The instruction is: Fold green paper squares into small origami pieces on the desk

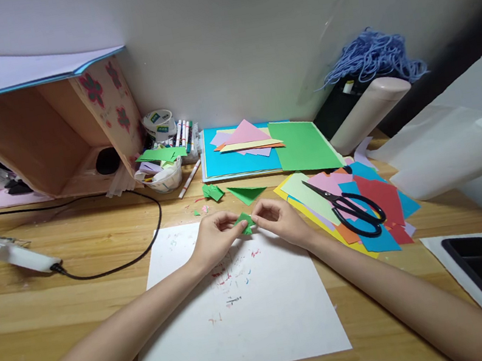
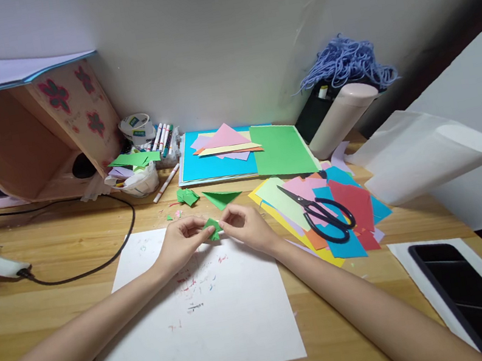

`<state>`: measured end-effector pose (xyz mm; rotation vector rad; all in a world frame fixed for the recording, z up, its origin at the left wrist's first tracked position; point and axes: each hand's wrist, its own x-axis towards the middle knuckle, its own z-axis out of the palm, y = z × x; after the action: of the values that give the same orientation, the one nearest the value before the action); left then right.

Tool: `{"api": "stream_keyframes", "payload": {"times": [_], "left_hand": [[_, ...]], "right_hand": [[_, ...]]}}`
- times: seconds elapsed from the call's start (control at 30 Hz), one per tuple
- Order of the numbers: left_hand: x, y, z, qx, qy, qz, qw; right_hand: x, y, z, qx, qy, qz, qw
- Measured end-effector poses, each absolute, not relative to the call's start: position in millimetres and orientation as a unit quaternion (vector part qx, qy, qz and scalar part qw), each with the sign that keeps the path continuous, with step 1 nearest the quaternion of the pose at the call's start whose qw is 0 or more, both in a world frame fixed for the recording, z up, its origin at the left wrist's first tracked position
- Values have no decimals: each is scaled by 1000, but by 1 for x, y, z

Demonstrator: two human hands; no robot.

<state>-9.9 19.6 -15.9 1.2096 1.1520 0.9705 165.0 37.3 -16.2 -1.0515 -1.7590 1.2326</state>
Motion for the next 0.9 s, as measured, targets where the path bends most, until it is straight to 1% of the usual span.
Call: {"api": "stream_keyframes", "payload": {"times": [0.13,0.27,0.53,0.9], "left_hand": [[-11,19,-14,530,461,393,593],[-11,19,-16,535,460,402,584],[-11,21,-18,545,489,429,529],[-14,23,-16,550,441,425,568]], "right_hand": [[165,37,-17,-399,-691,484,358],[166,39,-20,-389,-685,500,361],[167,38,-20,-383,-702,500,332],[168,37,-16,-392,-716,490,306]]}}
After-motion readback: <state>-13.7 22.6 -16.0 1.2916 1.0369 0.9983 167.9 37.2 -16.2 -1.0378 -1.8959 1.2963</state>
